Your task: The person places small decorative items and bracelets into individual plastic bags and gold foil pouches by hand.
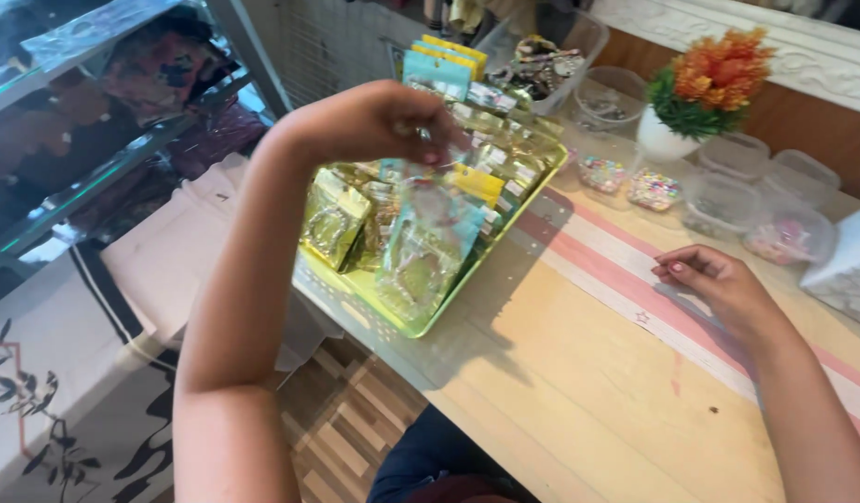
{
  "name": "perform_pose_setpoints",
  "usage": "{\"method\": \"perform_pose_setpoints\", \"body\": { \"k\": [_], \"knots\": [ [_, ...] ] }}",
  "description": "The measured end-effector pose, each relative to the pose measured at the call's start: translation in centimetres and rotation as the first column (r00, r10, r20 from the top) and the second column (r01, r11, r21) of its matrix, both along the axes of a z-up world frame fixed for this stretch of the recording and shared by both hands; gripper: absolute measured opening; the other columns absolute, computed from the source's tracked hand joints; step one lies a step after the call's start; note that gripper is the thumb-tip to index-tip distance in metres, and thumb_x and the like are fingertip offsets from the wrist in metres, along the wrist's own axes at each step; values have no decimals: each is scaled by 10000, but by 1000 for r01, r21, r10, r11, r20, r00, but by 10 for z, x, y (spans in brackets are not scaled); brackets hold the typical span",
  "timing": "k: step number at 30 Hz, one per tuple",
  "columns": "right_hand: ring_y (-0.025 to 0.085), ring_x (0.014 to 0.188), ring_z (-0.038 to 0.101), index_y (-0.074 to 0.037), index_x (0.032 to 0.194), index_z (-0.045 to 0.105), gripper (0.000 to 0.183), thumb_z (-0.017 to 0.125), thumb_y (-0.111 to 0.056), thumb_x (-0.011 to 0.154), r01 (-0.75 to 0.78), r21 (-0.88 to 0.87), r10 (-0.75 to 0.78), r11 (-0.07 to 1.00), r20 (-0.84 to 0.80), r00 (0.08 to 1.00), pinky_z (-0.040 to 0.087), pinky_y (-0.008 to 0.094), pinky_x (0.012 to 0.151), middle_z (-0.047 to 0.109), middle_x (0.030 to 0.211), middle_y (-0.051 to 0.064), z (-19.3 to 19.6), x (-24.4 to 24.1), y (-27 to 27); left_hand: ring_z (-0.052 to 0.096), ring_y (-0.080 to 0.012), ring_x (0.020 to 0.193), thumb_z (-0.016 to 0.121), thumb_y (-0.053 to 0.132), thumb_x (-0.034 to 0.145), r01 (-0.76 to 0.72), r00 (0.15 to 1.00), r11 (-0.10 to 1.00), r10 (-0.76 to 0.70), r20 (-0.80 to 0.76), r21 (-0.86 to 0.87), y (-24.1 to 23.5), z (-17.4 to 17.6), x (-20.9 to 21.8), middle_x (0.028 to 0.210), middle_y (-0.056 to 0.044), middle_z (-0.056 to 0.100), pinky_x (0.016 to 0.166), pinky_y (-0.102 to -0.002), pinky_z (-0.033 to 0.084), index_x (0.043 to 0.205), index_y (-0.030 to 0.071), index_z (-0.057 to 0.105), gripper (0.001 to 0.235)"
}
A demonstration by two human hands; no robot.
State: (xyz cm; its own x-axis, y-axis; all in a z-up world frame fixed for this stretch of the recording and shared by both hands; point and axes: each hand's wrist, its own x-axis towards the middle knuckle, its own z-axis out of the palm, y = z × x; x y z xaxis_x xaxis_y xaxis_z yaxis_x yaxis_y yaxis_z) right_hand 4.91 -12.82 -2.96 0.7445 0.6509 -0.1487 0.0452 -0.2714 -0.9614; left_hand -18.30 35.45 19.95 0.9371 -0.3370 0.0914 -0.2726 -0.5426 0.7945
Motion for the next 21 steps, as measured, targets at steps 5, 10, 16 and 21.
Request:
{"method": "perform_pose_setpoints", "body": {
  "k": [5, 10, 16, 21],
  "knots": [
    [176, 1082, 659, 21, 1187, 675, 229, 580, -108, 1024, 40, 46, -39, 998, -22, 999, 522, 335, 990, 707, 1167, 111, -10, 7, -5, 691, -91, 1044, 666, -21, 936, -165, 979, 979, 148, -143, -118, 60, -38, -51, 1082, -4, 741, 950, -274, 572, 1111, 48, 702, 192],
    [178, 1089, 652, 23, 1195, 666, 217, 578, -92, 1034, 86, 42, -84, 995, -31, 996, 505, 329, 1006, 701, 1196, 110, -15, 8, -5, 699, -92, 1031, 635, -32, 938, -279, 939, 959, 262, -224, -48, 82, -73, -70, 1047, -3, 759, 932, -266, 576, 1046, 46, 718, 157],
    [183, 1099, 656, 21, 1197, 660, 199, 574, -69, 1041, 123, 27, -123, 992, -23, 992, 502, 323, 1029, 696, 1172, 132, -16, 6, -5, 702, -96, 985, 649, -31, 919, -340, 892, 933, 359, -276, 116, 93, -96, -77, 977, -21, 759, 855, -279, 553, 1025, 56, 723, 156],
    [179, 1082, 661, 20, 1200, 666, 206, 585, -81, 1039, 128, 12, -128, 992, 6, 992, 500, 318, 1013, 704, 1157, 122, -10, 1, -3, 692, -102, 959, 664, 23, 936, -338, 886, 896, 406, -223, 288, 91, -111, -79, 965, -7, 762, 843, -298, 546, 1025, 58, 708, 106]
  ]
}}
